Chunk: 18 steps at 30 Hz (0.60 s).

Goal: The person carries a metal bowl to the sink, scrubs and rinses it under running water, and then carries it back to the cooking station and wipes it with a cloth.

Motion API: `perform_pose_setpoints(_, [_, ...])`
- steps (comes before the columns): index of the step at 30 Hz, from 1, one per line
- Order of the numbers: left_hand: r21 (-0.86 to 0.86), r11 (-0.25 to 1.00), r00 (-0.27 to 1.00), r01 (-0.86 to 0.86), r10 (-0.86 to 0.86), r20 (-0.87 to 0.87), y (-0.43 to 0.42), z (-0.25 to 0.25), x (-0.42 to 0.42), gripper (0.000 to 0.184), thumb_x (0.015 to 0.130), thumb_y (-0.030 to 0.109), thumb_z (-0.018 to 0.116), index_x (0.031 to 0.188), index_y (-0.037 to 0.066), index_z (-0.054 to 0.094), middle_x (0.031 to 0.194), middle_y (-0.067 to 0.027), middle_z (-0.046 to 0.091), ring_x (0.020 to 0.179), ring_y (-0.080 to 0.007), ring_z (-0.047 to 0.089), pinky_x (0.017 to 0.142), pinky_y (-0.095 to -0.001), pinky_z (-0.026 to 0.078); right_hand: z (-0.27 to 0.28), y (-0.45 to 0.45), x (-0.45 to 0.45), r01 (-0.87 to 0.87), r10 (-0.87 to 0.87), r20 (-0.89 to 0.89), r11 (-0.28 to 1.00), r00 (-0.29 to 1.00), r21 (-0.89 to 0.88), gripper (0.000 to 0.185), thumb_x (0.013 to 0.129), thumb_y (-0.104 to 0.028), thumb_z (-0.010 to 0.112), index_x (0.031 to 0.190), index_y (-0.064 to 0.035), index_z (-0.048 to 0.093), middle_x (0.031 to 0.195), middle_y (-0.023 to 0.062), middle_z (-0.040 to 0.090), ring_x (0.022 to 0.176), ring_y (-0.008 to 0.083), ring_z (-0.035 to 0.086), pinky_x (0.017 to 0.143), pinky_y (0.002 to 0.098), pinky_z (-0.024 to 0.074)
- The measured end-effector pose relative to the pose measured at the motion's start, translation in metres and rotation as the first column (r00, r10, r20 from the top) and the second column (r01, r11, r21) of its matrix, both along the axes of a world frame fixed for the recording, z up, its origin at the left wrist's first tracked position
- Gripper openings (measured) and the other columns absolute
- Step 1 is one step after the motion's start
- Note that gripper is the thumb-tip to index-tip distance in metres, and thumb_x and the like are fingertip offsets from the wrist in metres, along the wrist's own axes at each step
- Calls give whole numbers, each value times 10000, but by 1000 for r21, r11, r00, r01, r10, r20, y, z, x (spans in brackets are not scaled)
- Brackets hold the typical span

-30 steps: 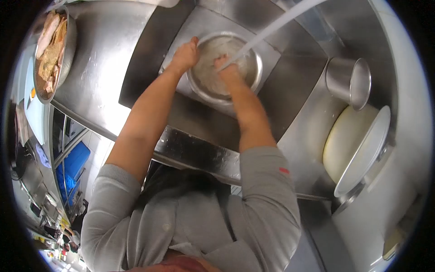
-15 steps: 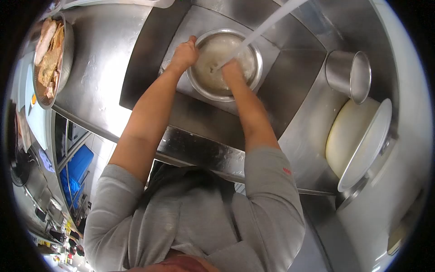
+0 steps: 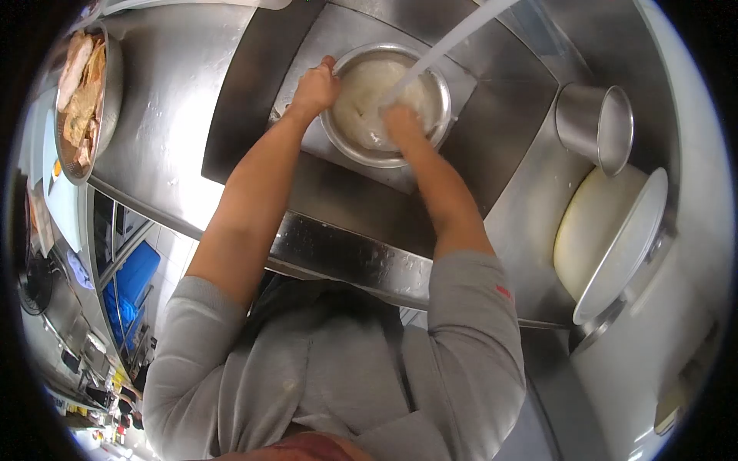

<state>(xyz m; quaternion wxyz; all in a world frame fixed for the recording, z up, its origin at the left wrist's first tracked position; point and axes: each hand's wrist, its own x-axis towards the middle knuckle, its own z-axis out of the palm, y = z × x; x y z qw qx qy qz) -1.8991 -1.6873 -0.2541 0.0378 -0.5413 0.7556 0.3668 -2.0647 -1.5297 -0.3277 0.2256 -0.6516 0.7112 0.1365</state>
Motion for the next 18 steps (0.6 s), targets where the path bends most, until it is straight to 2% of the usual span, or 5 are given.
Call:
perform_pose_setpoints(6, [5, 999, 998, 46, -46, -41, 1, 14, -2, 376, 844, 94, 503, 1220, 90, 487, 1033, -298, 640, 1032, -450, 601, 910, -498, 467, 3, -30, 83, 444, -463, 323, 886, 825, 134, 358, 866, -166, 556, 1178, 10, 564, 1170, 258, 595, 1046, 399, 608, 924, 480, 462])
perform_pose_setpoints(9, [17, 994, 993, 110, -109, -52, 1, 13, 0, 390, 853, 109, 529, 1239, 98, 474, 1026, -290, 643, 1027, -444, 604, 896, -497, 474, -54, -85, 75, 895, -720, 659, 417, 218, 159, 377, 877, -135, 507, 1223, 14, 489, 1138, 199, 607, 999, 388, 615, 843, 490, 493])
perform_pose_setpoints(11, [41, 990, 991, 136, -135, -21, -4, 13, 0, 430, 848, 108, 551, 1269, 104, 462, 1057, -280, 640, 1050, -439, 598, 909, -489, 478, -30, -114, 51, 799, -401, 714, -81, -574, 596, 337, 873, -109, 487, 1188, 10, 502, 1126, 164, 590, 971, 361, 612, 770, 476, 523])
perform_pose_setpoints(14, [74, 987, 989, 145, -147, 19, -3, 13, -2, 490, 846, 97, 562, 1322, 117, 446, 1127, -259, 631, 1100, -429, 586, 945, -472, 481, -16, -124, 43, 685, -136, 671, -165, -729, 710, 311, 853, -84, 489, 1151, 1, 519, 1114, 174, 590, 958, 347, 623, 708, 451, 532])
perform_pose_setpoints(18, [63, 991, 987, 115, -121, 102, 0, 35, -6, 460, 899, 100, 483, 1355, 139, 439, 1142, -243, 633, 1106, -405, 597, 948, -464, 486, -47, -89, 86, 828, -618, 748, 271, -241, 490, 292, 866, -104, 523, 1128, 16, 568, 1063, 185, 635, 997, 377, 623, 796, 450, 525])
